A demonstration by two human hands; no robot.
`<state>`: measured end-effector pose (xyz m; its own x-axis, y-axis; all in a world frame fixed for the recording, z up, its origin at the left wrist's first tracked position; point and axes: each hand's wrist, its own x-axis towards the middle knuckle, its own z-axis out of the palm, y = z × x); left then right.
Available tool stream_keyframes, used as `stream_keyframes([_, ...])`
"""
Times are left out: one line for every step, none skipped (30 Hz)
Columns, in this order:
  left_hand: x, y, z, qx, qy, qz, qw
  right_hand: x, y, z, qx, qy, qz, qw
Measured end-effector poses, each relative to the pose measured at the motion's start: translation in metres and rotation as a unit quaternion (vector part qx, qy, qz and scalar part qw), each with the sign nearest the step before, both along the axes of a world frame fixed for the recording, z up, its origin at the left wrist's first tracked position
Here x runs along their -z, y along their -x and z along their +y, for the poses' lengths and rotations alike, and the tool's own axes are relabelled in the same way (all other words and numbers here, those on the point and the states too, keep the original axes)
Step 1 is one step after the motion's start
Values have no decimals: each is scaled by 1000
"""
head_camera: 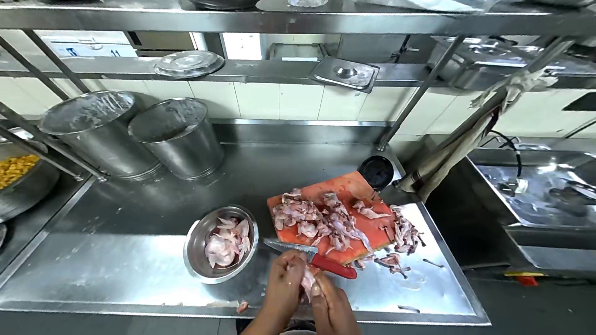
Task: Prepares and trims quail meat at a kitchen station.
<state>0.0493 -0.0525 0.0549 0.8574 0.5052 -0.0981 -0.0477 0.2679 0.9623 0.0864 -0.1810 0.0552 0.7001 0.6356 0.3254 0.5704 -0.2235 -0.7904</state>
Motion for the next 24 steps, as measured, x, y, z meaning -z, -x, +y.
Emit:
stream_keyframes([-1, 0, 0, -11, 11, 16, 1000, -1, 0, -1, -4, 5, 9, 1000])
stream_keyframes([-2, 0, 1, -8, 28, 28, 999, -3, 0, -1, -7, 9, 18, 1000])
stream_keyframes([-3, 0, 1, 4, 49, 43, 998, -5, 0, -2, -9, 12, 29, 999])
stream_keyframes([-5, 1, 3, 20, 78, 59, 995, -5, 0, -3, -13, 12, 42, 999])
stream_keyframes([-7, 1, 7, 42, 113, 74, 990, -4, -1, -3, -17, 8, 57, 998])
stream_keyframes([-7, 1, 12, 66, 151, 89, 982, -3, -1, -4, -21, 1, 73, 997])
stream_keyframes([-4, 1, 19, 94, 184, 101, 973, -1, -1, -4, -24, -6, 92, 995])
stream_keyframes([1, 1, 26, 120, 203, 110, 966, 0, -2, -6, -28, -9, 111, 993])
stream_keyframes([7, 1, 32, 132, 203, 114, 963, 3, -3, -8, -32, -12, 128, 991])
stream_keyframes([12, 1, 35, 129, 178, 118, 968, 7, -5, -9, -36, -14, 142, 989])
stream_keyframes([17, 0, 37, 117, 124, 121, 978, 11, -7, -9, -40, -15, 153, 987])
stream_keyframes([22, -1, 38, 108, 50, 118, 986, 16, -9, -10, -43, -18, 164, 985])
stream_keyframes([29, -1, 40, 106, -35, 103, 988, 19, -12, -11, -45, -22, 180, 982])
stream_keyframes([41, -3, 43, 101, -128, 78, 983, 22, -15, -12, -42, -28, 202, 978])
stream_keyframes([53, -4, 46, 83, -225, 61, 969, 25, -18, -14, -37, -35, 223, 973])
stream_keyframes([60, -7, 49, 57, -293, 43, 953, 27, -20, -15, -30, -42, 246, 968])
stream_keyframes([64, -9, 50, 42, -328, 26, 943, 29, -23, -16, -24, -47, 266, 963])
stream_keyframes([64, -11, 50, 45, -335, 11, 941, 30, -24, -17, -19, -53, 288, 956])
stream_keyframes([64, -12, 48, 60, -321, -4, 945, 30, -24, -19, -15, -59, 310, 949])
stream_keyframes([63, -13, 45, 81, -290, -13, 954, 30, -25, -21, -13, -60, 329, 942])
stream_keyframes([61, -13, 42, 106, -258, -9, 960, 30, -25, -22, -9, -63, 346, 936])
stream_keyframes([57, -13, 39, 127, -238, 8, 963, 31, -26, -23, -5, -65, 357, 932])
stream_keyframes([53, -13, 35, 143, -233, 31, 962, 32, -26, -24, 2, -66, 366, 928])
stream_keyframes([50, -13, 32, 157, -241, 52, 956, 33, -27, -26, 7, -65, 371, 926])
